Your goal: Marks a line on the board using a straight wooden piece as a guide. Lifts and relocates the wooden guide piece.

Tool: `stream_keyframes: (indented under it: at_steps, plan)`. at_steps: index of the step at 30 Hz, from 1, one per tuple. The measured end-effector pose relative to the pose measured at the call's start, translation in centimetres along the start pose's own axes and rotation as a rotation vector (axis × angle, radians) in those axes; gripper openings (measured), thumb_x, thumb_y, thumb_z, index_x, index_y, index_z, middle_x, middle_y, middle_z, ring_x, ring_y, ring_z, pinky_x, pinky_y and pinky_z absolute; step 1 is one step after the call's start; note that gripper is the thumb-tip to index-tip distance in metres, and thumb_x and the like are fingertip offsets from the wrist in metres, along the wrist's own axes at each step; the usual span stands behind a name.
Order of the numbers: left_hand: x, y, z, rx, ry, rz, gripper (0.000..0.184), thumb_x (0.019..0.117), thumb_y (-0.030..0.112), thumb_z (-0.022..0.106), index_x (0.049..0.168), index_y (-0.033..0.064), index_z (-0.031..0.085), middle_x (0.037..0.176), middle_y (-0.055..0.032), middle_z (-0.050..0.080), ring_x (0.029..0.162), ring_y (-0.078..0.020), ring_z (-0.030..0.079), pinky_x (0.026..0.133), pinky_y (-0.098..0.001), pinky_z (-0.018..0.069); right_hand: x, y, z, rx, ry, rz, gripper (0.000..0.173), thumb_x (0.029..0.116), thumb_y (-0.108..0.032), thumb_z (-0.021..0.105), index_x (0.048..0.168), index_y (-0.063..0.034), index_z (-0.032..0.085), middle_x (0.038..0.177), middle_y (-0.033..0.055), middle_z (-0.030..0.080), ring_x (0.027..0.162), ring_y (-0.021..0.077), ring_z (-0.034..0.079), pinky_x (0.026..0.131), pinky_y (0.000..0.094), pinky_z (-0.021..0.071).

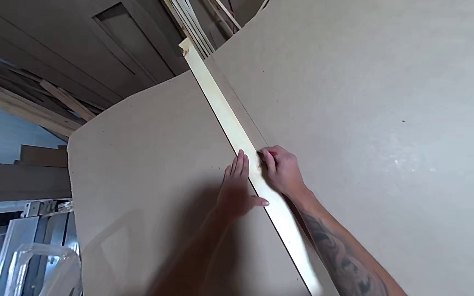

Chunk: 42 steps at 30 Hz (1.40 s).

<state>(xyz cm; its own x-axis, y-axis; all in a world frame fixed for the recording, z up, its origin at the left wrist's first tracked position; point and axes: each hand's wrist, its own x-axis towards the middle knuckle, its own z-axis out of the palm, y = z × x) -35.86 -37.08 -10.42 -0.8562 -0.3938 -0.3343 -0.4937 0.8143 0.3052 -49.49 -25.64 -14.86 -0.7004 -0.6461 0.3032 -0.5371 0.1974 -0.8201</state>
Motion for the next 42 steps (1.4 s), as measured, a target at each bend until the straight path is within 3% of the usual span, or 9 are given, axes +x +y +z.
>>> stream_keyframes:
  at_steps: [5,11,15,21,28,30,34,37,42]
  plan:
    - [0.4,-0.1,0.0,0.024,-0.075,-0.054,0.143,0.0643,0.079,0.079,0.166,0.0096,0.006,0.174,-0.0024,-0.005,0.160,-0.0139,-0.002,0.130,-0.0436,0.0105,10.5,1.9,5.7,0.006,-0.023,-0.115,0.031,0.1074,-0.021,0.049,0.112,-0.0049,0.074,0.097,0.0094,0.072,0.091,0.0204,0.071,0.085,0.0367,0.0594]
    - [0.9,0.1,-0.2,0.009,-0.173,-0.105,0.143,0.0661,0.078,0.078,0.166,0.0088,0.003,0.174,-0.0026,-0.009,0.159,-0.0163,-0.008,0.130,-0.0422,0.0042,5.7,1.4,3.9,-0.024,-0.043,-0.055,0.030,0.1083,-0.023,0.049,0.118,-0.0089,0.073,0.101,0.0046,0.070,0.090,0.0133,0.068,0.079,0.0301,0.0591]
    - [0.8,0.3,-0.3,0.014,-0.208,-0.107,0.143,0.0682,0.079,0.076,0.166,0.0091,-0.001,0.174,-0.0030,-0.011,0.159,-0.0156,-0.010,0.130,-0.0446,-0.0001,12.7,2.5,7.0,-0.031,-0.050,-0.106,0.032,0.1073,-0.021,0.049,0.114,-0.0037,0.074,0.102,0.0121,0.073,0.095,0.0236,0.072,0.087,0.0408,0.0600]
    - [0.6,0.6,-0.8,-0.011,-0.198,-0.126,0.138,0.0681,0.072,0.081,0.166,0.0096,0.006,0.174,-0.0038,-0.003,0.160,-0.0187,-0.003,0.130,-0.0468,0.0004,27.0,2.0,13.4,0.032,-0.123,-0.030,0.033,0.1072,-0.022,0.047,0.113,-0.0028,0.073,0.109,0.0147,0.072,0.100,0.0260,0.071,0.094,0.0432,0.0561]
    - [0.2,-0.2,0.9,0.010,0.036,-0.010,0.139,0.0584,0.069,0.086,0.163,0.0024,0.023,0.173,-0.0104,0.014,0.159,-0.0255,0.013,0.128,-0.0535,0.0110,36.7,2.0,17.9,-0.001,-0.156,0.026,0.037,0.1086,-0.027,0.044,0.111,-0.0034,0.072,0.107,0.0163,0.072,0.104,0.0305,0.070,0.094,0.0498,0.0547]
    - [0.0,-1.0,1.4,-0.005,0.113,0.030,0.140,0.0577,0.071,0.085,0.163,0.0017,0.024,0.172,-0.0114,0.017,0.159,-0.0272,0.016,0.128,-0.0549,0.0123,38.6,1.4,18.7,-0.044,-0.176,0.038,0.041,0.1093,-0.031,0.042,0.117,-0.0047,0.073,0.117,0.0180,0.071,0.115,0.0327,0.066,0.102,0.0515,0.0512]
    - [0.1,-0.4,1.1,-0.035,0.093,0.021,0.138,0.0582,0.069,0.087,0.162,0.0021,0.026,0.173,-0.0101,0.015,0.159,-0.0276,0.015,0.128,-0.0557,0.0092,39.8,0.6,19.3,-0.179,-0.202,0.044,0.043,0.1082,-0.030,0.041,0.111,-0.0042,0.074,0.119,0.0192,0.070,0.122,0.0362,0.062,0.103,0.0543,0.0478]
    - [0.1,-0.2,0.4,-0.034,0.016,-0.032,0.139,0.0584,0.068,0.088,0.163,0.0032,0.023,0.174,-0.0070,0.009,0.160,-0.0249,0.009,0.129,-0.0537,0.0060,37.3,0.2,18.0,-0.170,-0.168,0.060,0.043,0.1081,-0.031,0.040,0.102,-0.0030,0.073,0.107,0.0196,0.071,0.111,0.0372,0.066,0.095,0.0573,0.0510]
    - [0.1,-0.8,0.9,-0.021,0.095,0.005,0.141,0.0559,0.076,0.085,0.163,0.0040,0.026,0.173,-0.0060,0.016,0.159,-0.0238,0.014,0.127,-0.0594,0.0059,36.4,1.3,18.0,-0.076,-0.132,0.110,0.040,0.1080,-0.031,0.042,0.116,-0.0095,0.075,0.113,0.0149,0.072,0.117,0.0331,0.064,0.102,0.0554,0.0471]
